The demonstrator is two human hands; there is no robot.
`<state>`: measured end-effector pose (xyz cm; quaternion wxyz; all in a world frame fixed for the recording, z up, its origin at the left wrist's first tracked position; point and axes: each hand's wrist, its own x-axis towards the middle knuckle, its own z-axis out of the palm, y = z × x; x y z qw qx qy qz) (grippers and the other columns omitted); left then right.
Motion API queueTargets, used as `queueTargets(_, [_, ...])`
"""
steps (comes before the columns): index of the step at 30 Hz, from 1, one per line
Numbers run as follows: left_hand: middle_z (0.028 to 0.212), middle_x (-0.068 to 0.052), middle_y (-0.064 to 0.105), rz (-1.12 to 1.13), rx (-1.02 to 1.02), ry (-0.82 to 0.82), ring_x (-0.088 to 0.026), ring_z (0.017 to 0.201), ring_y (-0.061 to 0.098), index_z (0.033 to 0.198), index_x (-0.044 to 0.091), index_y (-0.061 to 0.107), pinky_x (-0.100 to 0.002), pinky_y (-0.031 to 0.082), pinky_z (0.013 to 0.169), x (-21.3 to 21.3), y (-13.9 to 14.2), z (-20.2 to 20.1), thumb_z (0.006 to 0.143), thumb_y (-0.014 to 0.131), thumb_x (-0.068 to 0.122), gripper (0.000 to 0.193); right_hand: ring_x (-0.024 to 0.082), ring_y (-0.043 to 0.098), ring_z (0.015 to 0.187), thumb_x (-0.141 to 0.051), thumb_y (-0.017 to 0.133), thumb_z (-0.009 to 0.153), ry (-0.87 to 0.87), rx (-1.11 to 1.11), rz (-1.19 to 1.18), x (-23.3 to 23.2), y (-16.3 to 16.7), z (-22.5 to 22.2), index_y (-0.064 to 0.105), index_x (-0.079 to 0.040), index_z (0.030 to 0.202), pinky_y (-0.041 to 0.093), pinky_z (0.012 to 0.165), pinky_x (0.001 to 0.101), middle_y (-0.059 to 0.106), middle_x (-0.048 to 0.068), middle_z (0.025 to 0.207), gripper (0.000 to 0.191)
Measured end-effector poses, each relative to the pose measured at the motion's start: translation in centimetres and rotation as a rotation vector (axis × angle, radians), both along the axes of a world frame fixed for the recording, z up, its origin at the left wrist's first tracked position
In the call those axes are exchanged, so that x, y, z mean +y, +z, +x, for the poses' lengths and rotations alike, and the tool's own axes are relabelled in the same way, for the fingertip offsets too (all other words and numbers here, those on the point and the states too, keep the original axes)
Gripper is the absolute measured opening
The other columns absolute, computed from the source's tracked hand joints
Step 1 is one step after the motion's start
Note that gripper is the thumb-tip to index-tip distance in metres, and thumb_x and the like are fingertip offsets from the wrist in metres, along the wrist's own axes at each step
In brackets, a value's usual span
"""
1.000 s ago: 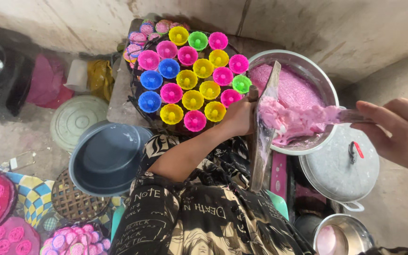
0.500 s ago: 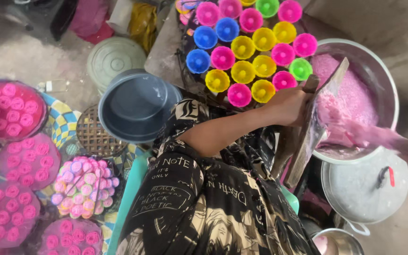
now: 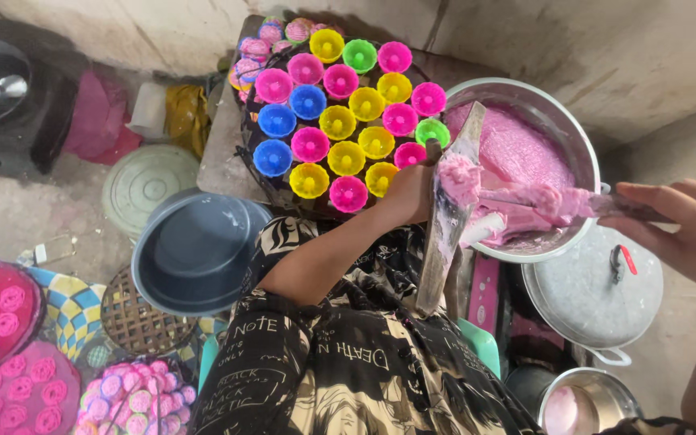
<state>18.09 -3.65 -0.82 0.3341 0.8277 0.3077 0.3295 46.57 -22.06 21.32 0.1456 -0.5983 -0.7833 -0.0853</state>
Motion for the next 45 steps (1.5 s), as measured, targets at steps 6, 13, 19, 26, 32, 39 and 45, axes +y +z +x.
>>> queueTargets(6, [0.103,-0.021,0.069,0.06,-0.013,-0.029,-0.044,0.094,0.068,0.099,0.009,0.072,-0.053,0.055,0.079,-4.3,4.3,-0.1,0.08,0.074,0.025,0.025,0.013,0.073,0.072,-0.053,0.063,0.092,-0.22,-0.546,-0.348,1.5,5.7,-6.0,0.077,-0.023,0.118,0.058,0.061,0.0284,0.076,-0.002,0.089,0.042])
queueTargets(13, [0.106,-0.019,0.069,0.049,-0.055,-0.031,-0.042,0.094,0.068,0.101,0.008,0.073,-0.05,0.057,0.081,-4.4,4.4,0.2,0.076,0.077,0.026,0.031,0.013,0.073,0.076,-0.052,0.053,0.1,-0.014,-0.778,-0.116,2.3,4.8,-13.0,0.074,-0.024,0.115,0.054,0.063,0.0277,0.072,-0.003,0.08,0.038])
queueTargets(19, [0.097,-0.021,0.074,-0.07,0.114,-0.183,-0.04,0.094,0.07,0.1,0.008,0.074,-0.047,0.057,0.081,-1.1,0.2,0.5,0.08,0.078,0.028,0.028,0.011,0.062,0.073,-0.017,0.067,0.096,0.361,-0.921,0.443,-0.4,3.4,-11.7,0.073,-0.01,0.124,0.042,0.06,0.0261,0.068,-0.002,0.088,0.029])
queueTargets(26, [0.093,-0.023,0.073,0.048,0.155,0.112,-0.042,0.093,0.071,0.093,0.002,0.073,-0.049,0.058,0.078,3.3,-2.6,3.1,0.079,0.072,0.021,0.024,0.006,0.06,0.079,-0.002,0.078,0.104,-0.162,0.568,0.375,-2.4,-1.3,-7.4,0.069,-0.001,0.122,0.047,0.071,0.0186,0.065,0.001,0.093,0.02])
queueTargets(32, [0.095,-0.021,0.074,0.152,-0.017,-0.016,-0.042,0.094,0.07,0.099,0.008,0.075,-0.049,0.057,0.082,2.2,-2.0,5.2,0.077,0.073,0.027,0.028,0.0,0.046,0.071,-0.012,0.082,0.09,-0.332,0.983,0.028,-0.9,-11.0,-8.5,0.075,-0.001,0.115,0.035,0.062,0.0175,0.056,-0.007,0.078,0.028])
queueTargets(39, [0.1,-0.024,0.072,0.129,-0.07,0.005,-0.044,0.093,0.068,0.099,0.006,0.074,-0.052,0.056,0.079,2.4,-0.4,4.3,0.078,0.072,0.024,0.028,0.004,0.069,0.081,-0.017,0.087,0.101,-0.319,0.462,0.44,-1.9,-8.6,-6.5,0.075,-0.003,0.115,0.051,0.07,0.0193,0.073,0.002,0.093,0.023])
queueTargets(45, [0.092,-0.025,0.073,-0.041,0.151,0.093,-0.042,0.094,0.071,0.088,0.003,0.074,-0.049,0.059,0.083,3.2,-2.0,5.6,0.084,0.065,0.019,0.019,0.018,0.065,0.069,-0.013,0.088,0.085,-0.215,0.176,0.528,-1.5,-10.1,-8.9,0.078,-0.004,0.103,0.048,0.063,0.0329,0.071,0.006,0.079,0.022])
